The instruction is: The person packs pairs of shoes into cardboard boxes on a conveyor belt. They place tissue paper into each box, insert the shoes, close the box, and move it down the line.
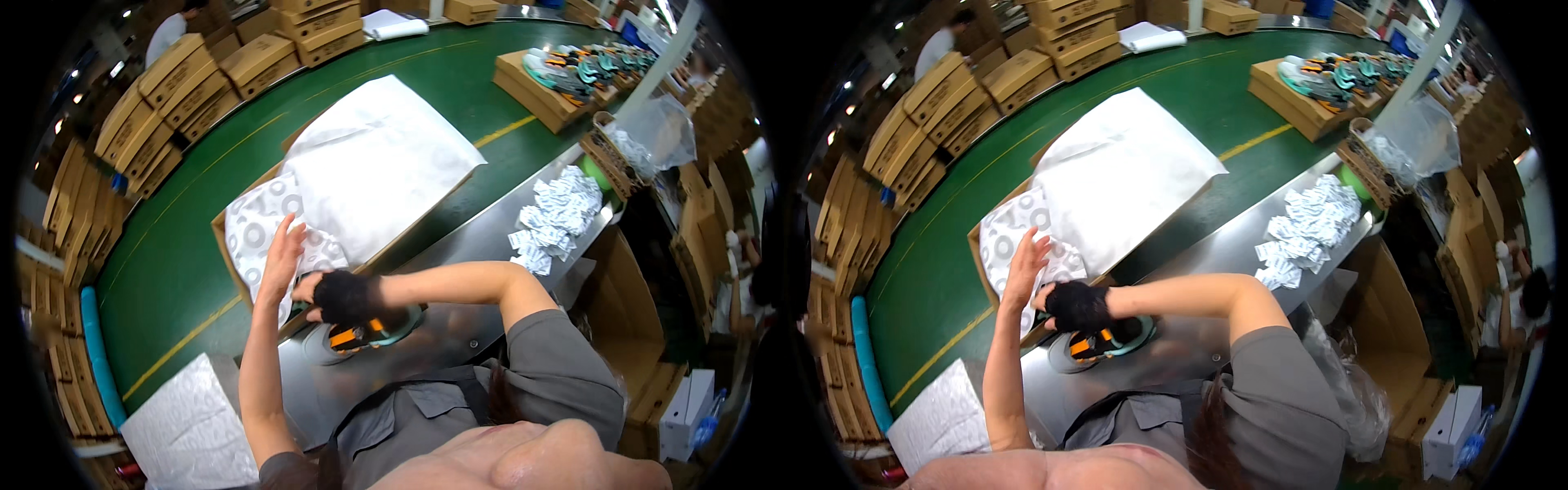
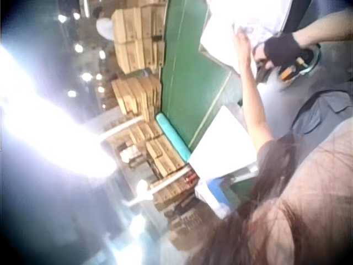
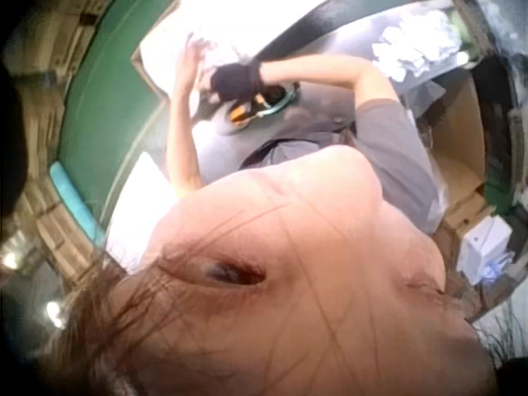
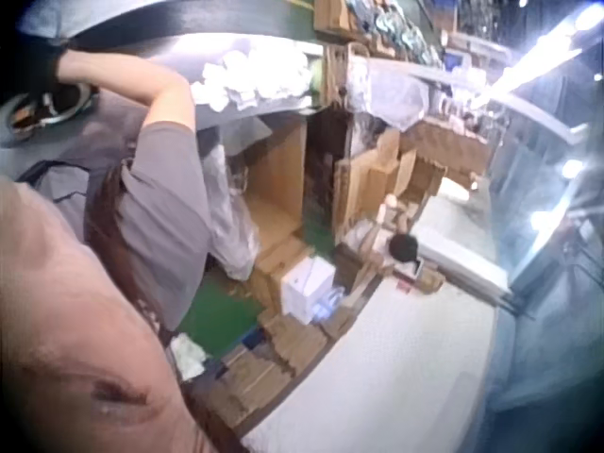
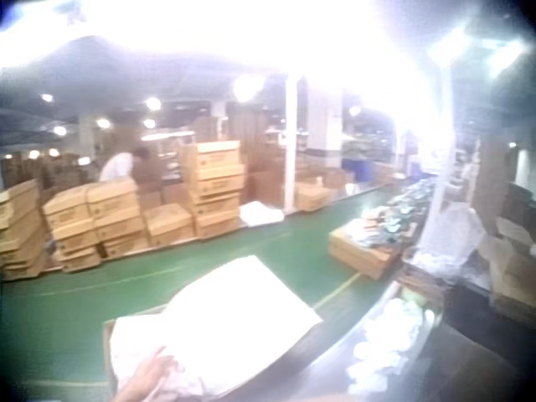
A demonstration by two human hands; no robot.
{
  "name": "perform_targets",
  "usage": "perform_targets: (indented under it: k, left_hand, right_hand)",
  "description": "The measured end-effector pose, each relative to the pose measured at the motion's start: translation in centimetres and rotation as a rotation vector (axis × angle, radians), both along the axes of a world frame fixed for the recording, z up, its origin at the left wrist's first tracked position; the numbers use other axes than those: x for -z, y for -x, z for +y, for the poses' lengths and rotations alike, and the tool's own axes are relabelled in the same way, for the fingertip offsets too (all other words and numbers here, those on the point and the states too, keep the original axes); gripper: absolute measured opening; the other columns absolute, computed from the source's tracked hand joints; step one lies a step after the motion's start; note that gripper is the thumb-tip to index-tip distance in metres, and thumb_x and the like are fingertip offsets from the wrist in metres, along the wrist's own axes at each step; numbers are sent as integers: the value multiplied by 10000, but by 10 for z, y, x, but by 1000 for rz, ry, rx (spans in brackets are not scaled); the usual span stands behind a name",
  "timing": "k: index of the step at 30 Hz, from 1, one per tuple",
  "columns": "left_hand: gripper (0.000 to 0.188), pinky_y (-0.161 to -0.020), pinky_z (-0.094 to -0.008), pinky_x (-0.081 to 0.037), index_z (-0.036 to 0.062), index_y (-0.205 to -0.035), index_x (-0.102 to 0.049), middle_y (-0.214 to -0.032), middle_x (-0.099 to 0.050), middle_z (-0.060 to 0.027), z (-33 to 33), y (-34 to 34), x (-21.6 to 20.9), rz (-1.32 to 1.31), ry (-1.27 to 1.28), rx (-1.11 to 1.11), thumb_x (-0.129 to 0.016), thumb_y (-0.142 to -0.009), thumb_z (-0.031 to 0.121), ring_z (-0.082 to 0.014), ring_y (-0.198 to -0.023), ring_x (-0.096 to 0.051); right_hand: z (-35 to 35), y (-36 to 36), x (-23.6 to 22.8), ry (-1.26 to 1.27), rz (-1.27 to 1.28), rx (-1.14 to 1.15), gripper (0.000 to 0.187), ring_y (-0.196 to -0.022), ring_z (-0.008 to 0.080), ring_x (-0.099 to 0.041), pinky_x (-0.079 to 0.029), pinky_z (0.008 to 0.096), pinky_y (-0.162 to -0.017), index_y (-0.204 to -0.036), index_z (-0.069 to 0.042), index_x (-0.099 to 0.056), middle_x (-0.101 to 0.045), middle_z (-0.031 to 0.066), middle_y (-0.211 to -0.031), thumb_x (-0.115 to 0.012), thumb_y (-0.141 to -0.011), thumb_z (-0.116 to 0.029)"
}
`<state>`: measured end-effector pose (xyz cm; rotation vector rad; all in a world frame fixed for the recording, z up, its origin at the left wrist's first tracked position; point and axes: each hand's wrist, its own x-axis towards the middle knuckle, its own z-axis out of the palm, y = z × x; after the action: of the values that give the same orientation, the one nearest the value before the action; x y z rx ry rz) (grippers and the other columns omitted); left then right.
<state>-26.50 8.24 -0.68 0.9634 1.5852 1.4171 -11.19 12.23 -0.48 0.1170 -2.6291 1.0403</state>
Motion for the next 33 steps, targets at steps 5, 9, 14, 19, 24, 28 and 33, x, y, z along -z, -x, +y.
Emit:
perform_targets:
  k: [5,9,14,19,24,28,33]
  left_hand:
    - [468,-950,-577,-218,50,-958,-645,-1026,-596,-168,7,9,45,1313,320,200,-523,-790,470,-343,-1102,-455]
    - [521,-971,-579,-176,77,-1002,-627,-1035,-587,-151,-2,8,35,1282,605,297,-601,-703,503,-291,-1079,-473]
    - [313,-804,-335,-446,-4,-961,-593,-967,-610,-133,-42,-24,1,798,-145,7,-669,-729,193,-258,-920,-575]
    - [873,-896,-354,-388,33,-1254,-379,-1188,-476,-138,-128,-80,2,776,-100,261,-812,-524,237,-267,-1054,-489]
    - [691,-869,-334,-415,36,-1132,-484,-1048,-573,-88,-137,-77,-9,328,69,35,-824,-556,206,-210,-993,-545]
    - [629,-870,-300,-416,7,-1088,-498,-1036,-573,-63,-141,-64,-29,77,-41,-87,-826,-583,189,-164,-977,-532]
    - [601,-790,-266,-460,-18,-1152,-439,-1041,-557,-80,-88,-34,-57,-201,-177,-380,-743,-698,232,-136,-911,-548]
  right_hand:
    - [18,-73,0,62,382,276,157,-825,289,-565,-459,369,-737,-869,-34,-572,-592,122,-848,-606,-752,-132]
    - [45,-121,27,179,-60,587,292,-894,300,-572,-461,354,-759,-978,0,-583,-597,181,-923,-581,-792,-225]
    - [26,-173,61,1030,-573,597,381,-772,138,-602,-484,259,-666,-1121,16,-506,-607,102,-901,-544,-860,-260]
    - [15,-160,69,1123,-533,458,385,-774,137,-566,-494,273,-691,-1147,22,-461,-577,78,-872,-533,-866,-231]
    - [1,-132,-6,1038,-382,345,422,-701,102,-523,-457,244,-666,-1166,8,-442,-564,73,-839,-583,-822,-191]
    - [2,-114,-28,1070,-91,82,447,-790,126,-544,-436,235,-712,-1185,-2,-453,-575,71,-913,-611,-793,-146]
    - [21,-106,3,1094,-260,357,426,-822,152,-579,-469,252,-721,-1200,-17,-460,-575,102,-1033,-601,-831,-174]
